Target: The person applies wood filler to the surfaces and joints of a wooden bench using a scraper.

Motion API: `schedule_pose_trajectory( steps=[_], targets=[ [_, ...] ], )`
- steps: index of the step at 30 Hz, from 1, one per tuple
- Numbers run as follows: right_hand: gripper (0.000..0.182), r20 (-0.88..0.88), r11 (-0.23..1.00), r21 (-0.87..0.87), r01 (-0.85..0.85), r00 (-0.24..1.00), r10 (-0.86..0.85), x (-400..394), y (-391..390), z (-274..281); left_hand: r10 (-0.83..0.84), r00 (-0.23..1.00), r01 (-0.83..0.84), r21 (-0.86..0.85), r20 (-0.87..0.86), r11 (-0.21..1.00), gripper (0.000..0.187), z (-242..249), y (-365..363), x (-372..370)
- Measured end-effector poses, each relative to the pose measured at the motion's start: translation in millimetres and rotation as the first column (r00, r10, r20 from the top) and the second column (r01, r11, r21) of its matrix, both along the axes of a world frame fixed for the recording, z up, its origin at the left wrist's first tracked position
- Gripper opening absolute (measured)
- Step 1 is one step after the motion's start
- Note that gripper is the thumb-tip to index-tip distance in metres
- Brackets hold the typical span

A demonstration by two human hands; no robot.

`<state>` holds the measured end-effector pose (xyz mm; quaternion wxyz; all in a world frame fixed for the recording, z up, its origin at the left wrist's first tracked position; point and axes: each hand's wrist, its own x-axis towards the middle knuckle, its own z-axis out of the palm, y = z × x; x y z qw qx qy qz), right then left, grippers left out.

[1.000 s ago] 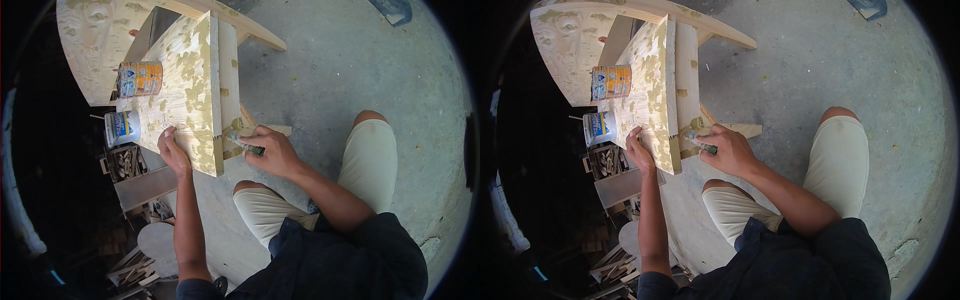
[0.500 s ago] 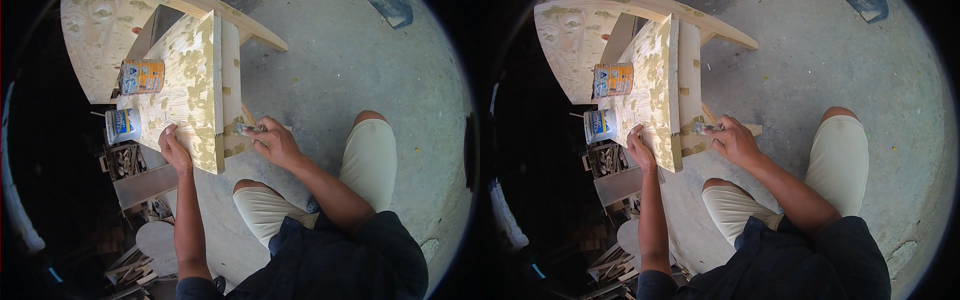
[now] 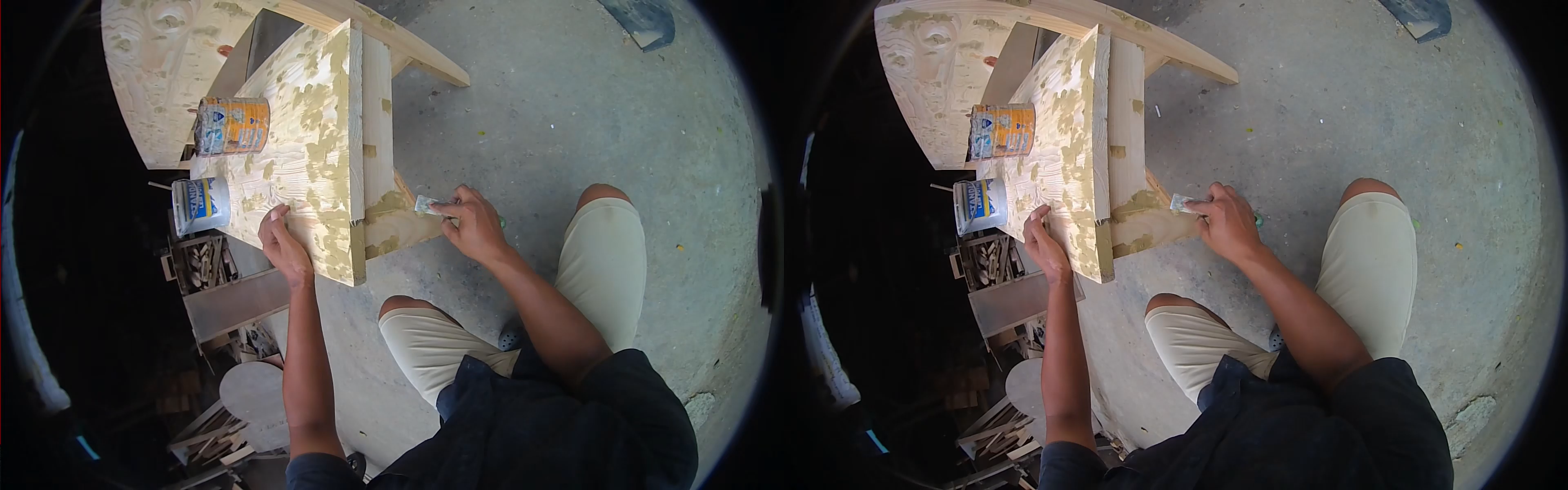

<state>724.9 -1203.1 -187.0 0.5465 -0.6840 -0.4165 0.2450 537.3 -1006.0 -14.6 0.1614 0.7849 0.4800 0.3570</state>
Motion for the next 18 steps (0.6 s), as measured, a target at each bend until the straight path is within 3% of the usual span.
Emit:
schedule_pose_trajectory(
  steps=[2, 4, 7, 14, 17, 18],
  targets=[
    [0.035, -0.026, 0.995, -0.101, -0.017, 1.0, 0.014, 0.6, -1.3, -5.9, -0.001, 1.0, 0.001, -0.004, 0.003, 1.0, 0.04, 0.0, 0.3, 0.1],
    [0.035, -0.127, 0.997, -0.032, 0.064, 0.99, -0.068, -3.9, -0.3, -5.3, 0.002, 1.0, -0.002, -0.007, 0.003, 1.0, 0.04, -0.3, 1.8, -0.7],
    [0.035, -0.204, 0.995, 0.092, 0.046, 0.979, -0.027, -11.6, 1.6, 2.9, -0.003, 1.0, 0.003, -0.005, 0.01, 1.0, 0.04, -1.9, 1.9, -2.1],
    [0.036, -0.157, 0.998, 0.041, 0.039, 0.987, -0.032, -27.4, -4.1, -34.8, 0.004, 0.999, -0.003, 0.033, -0.032, 0.999, 0.039, 1.6, -2.6, 2.4],
    [0.036, -0.163, 0.987, 0.11, 0.113, 0.982, -0.094, -28.9, -0.7, -22.3, 0.011, 1.0, -0.011, 0.013, -0.026, 1.0, 0.039, 4.3, -3.7, 4.7],
    [0.038, -0.087, 0.978, 0.17, 0.117, 0.991, -0.103, -30.5, 1.1, -19.5, 0.016, 1.0, -0.016, 0.003, -0.017, 1.0, 0.038, 3.7, -4.5, 4.6]
  ],
)
